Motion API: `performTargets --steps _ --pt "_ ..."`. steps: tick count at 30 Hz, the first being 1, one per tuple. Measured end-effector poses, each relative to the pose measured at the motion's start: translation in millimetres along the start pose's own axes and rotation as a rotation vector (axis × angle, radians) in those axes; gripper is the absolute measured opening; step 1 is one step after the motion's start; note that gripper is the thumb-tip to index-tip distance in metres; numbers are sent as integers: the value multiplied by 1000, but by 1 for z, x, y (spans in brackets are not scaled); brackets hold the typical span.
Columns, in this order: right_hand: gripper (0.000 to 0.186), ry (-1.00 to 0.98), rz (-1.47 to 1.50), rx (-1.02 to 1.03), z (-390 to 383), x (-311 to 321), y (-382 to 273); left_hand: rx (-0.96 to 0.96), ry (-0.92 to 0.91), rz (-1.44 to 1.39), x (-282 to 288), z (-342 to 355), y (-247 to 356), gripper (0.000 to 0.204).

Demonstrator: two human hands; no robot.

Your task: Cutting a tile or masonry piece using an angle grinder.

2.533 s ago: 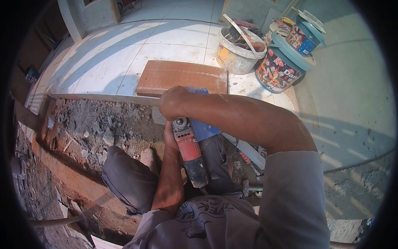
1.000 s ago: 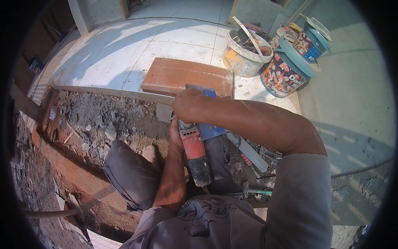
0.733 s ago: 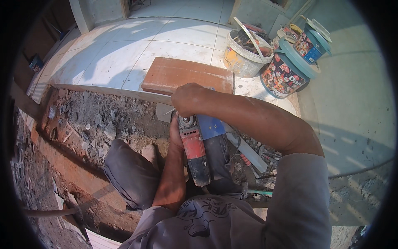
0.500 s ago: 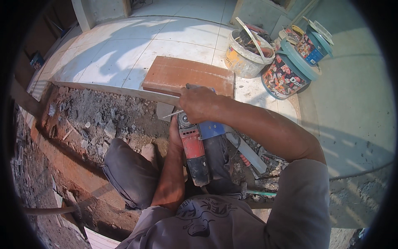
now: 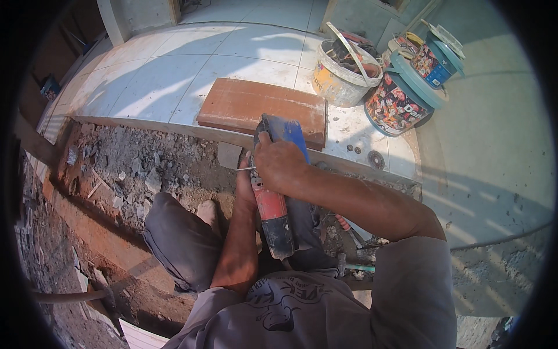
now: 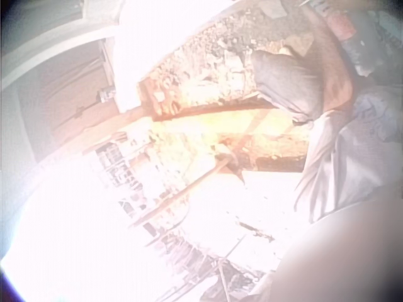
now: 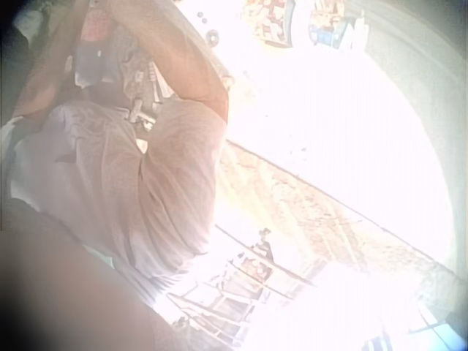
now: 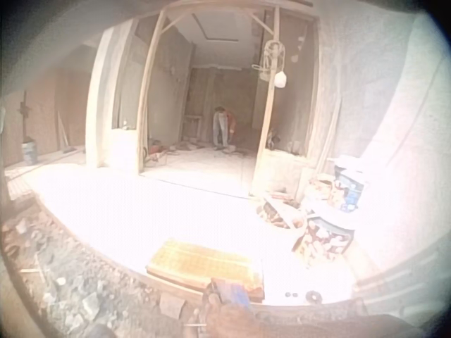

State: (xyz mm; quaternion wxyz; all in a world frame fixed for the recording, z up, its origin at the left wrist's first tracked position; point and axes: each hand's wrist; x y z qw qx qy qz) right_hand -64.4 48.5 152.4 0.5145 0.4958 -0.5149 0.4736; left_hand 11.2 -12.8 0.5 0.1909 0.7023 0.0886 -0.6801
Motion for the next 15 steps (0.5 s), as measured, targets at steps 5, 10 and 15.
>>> performTargets --steps 5,10,15 --pt "28 -19 62 -52 5 5 2 -22 152 55 -13 -2 -1 56" --pt "19 -41 95 4 17 6 6 -78 161 45 -14 -7 -1 53" --pt "21 -121 63 -55 19 6 1 -85 219 -22 -7 -5 -3 51"
Point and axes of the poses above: each hand's wrist, its own z-axis towards the middle knuckle, its own x-axis out of the back of the hand, y = z × x, and after that the axes turned 3 degrees about z, right-handed
